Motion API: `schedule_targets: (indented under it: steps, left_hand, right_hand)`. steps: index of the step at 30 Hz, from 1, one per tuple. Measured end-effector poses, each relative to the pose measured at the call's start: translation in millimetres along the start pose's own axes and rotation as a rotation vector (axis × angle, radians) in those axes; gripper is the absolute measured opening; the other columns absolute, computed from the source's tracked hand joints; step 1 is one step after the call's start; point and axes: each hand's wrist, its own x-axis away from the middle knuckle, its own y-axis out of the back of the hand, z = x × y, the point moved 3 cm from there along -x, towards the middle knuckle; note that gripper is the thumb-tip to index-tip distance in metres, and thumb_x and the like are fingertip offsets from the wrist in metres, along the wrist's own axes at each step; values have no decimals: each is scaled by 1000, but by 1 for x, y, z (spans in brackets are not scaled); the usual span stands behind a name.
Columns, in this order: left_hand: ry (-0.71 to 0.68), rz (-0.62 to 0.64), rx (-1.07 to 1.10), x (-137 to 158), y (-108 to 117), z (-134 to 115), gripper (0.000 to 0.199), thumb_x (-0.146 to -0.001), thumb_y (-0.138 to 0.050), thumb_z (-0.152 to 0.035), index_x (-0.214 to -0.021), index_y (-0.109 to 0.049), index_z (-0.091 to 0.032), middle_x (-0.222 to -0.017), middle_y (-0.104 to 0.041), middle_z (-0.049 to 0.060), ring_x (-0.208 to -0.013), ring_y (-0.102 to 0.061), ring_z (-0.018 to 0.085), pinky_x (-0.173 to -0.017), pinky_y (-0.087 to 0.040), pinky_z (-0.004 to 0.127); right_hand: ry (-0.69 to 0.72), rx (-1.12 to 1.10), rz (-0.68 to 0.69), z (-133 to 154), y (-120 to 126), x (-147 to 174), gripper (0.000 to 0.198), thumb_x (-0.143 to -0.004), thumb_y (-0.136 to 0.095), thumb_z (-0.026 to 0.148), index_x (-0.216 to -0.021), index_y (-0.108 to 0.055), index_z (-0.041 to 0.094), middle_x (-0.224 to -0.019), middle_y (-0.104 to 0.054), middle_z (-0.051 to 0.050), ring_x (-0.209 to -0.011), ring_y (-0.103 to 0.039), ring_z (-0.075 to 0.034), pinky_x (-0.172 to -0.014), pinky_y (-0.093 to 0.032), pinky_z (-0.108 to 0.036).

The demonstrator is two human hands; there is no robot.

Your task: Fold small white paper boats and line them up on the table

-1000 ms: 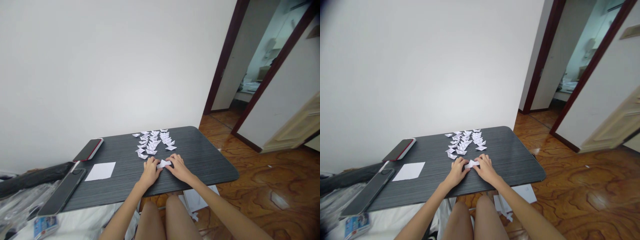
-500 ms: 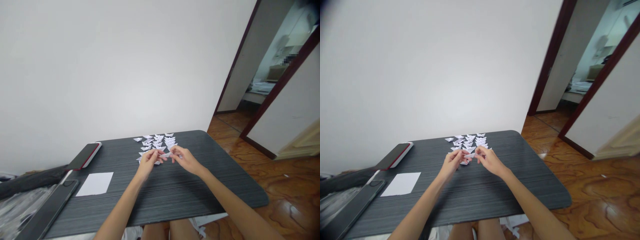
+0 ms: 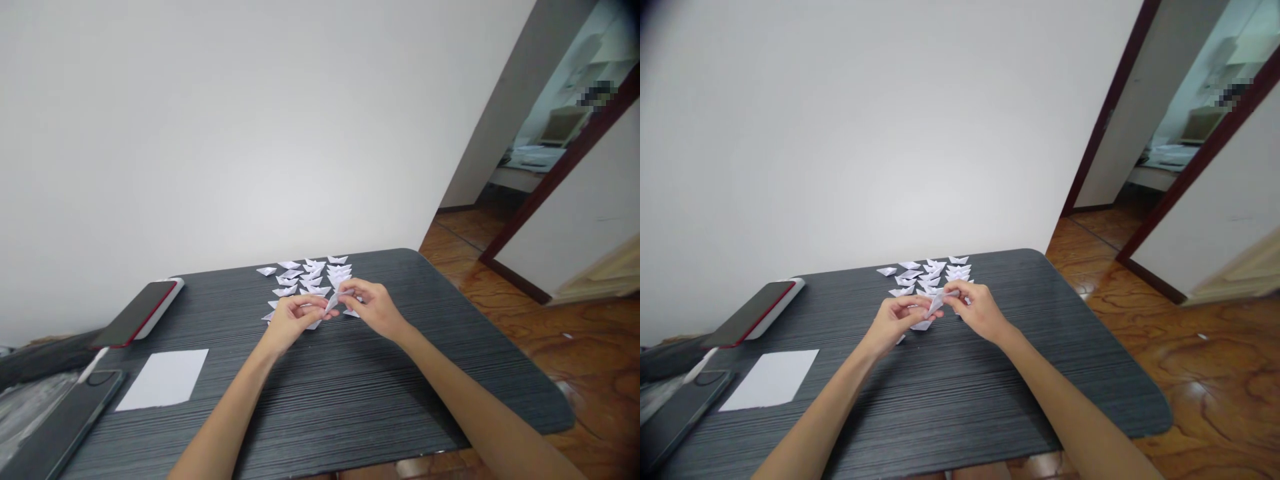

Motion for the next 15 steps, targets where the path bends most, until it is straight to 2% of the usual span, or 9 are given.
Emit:
schedule_targets:
  steps: [4, 9, 13, 15]
  left_hand:
    - [70, -14, -78, 2, -2, 2, 22, -63, -64, -26, -77, -59, -9, -71, -68, 9, -72, -64, 21, -73, -50, 35]
    - [38, -76, -161, 3, -2, 7, 22, -65, -63, -28, -73, -57, -9, -63, -67, 9, -61, -65, 20, -62, -52, 31]
    - [19, -125, -234, 2, 1, 7, 21, -66, -61, -29, -70, -56, -9, -59, -65, 7, -55, -64, 17, -57, -52, 27]
    - [7, -146, -263, 3, 3, 5, 21, -66, -61, -29, -69, -56, -9, -57, -64, 6, -53, -63, 16, -56, -51, 26]
  right_hand:
    - [-23, -40, 16, 2, -1, 3, 14, -73, -54, 30, -80, -56, 18, -59, -55, 0, -48, -49, -10, -49, -41, -23]
    - [-52, -112, 24, 3, -5, 6, 16, -73, -55, 30, -81, -56, 17, -49, -50, 3, -46, -49, -10, -50, -41, -23]
    - [-124, -352, 78, 4, -8, 5, 24, -70, -58, 35, -83, -56, 15, -55, -59, -1, -50, -55, -11, -52, -44, -25]
    - [-188, -519, 107, 4, -7, 4, 32, -74, -51, 43, -83, -57, 13, -60, -63, -4, -56, -60, -14, -56, -45, -26]
